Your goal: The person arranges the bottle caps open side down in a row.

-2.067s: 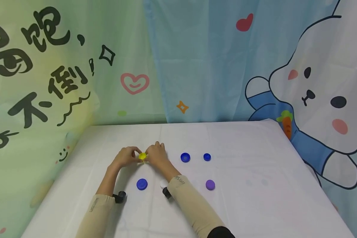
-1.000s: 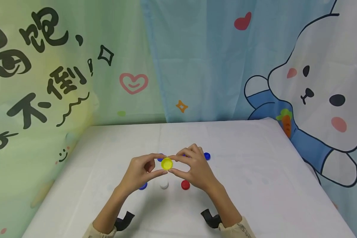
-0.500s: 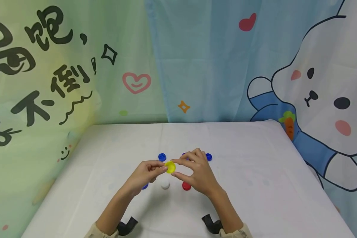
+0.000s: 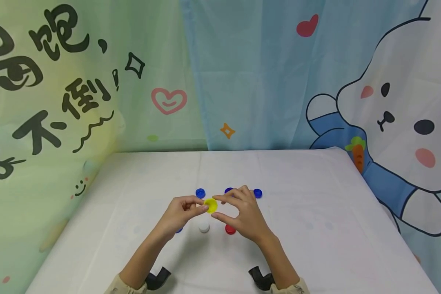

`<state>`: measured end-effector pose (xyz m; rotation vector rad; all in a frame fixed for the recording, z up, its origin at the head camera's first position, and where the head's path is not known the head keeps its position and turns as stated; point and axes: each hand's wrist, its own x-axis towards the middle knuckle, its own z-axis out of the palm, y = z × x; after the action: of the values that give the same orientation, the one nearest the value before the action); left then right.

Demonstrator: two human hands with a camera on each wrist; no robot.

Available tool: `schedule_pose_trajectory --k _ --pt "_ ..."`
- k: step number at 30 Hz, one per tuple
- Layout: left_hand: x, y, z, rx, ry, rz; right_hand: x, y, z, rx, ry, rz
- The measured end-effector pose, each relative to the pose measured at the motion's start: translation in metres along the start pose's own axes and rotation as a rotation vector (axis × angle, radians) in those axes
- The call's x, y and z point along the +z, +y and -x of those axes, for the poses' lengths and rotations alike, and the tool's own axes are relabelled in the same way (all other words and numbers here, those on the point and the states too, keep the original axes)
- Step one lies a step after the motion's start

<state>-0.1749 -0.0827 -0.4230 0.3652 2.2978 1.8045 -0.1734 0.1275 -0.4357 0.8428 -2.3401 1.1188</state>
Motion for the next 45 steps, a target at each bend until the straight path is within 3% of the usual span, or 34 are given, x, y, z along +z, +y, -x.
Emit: schedule_pose_trajectory --k 3,7,11,16,26,37,41,45 --pt "0.000 -0.002 0.000 0.119 0.052 -0.090 0.001 0.001 0.002 0.071 -0.016 -0.018" --pt "0.000 -0.004 0.000 0.339 0.112 -0.212 0.001 0.000 0.005 0.182 -0.049 -0.076" --pt "-0.001 -0.006 0.000 0.541 0.120 -0.300 0.001 -0.001 0.005 0.243 -0.069 -0.150" --pt "-0.002 -0.007 -0.001 0.680 0.108 -0.357 0.001 -0.002 0.005 0.275 -0.072 -0.202" --pt "-0.002 -0.007 -0.003 0.696 0.104 -0.393 0.003 -0.001 0.005 0.309 -0.068 -0.248" --pt "-0.001 -0.007 -0.004 0.523 0.094 -0.380 0.002 0.003 0.004 0.264 -0.014 -0.256" --pt "-0.005 -0.008 -0.006 0.504 0.095 -0.375 0.007 0.004 0.000 0.229 -0.001 -0.244" --pt "-0.018 -0.009 -0.012 0.508 0.105 -0.389 0.016 0.003 -0.011 0.219 0.012 -0.206"
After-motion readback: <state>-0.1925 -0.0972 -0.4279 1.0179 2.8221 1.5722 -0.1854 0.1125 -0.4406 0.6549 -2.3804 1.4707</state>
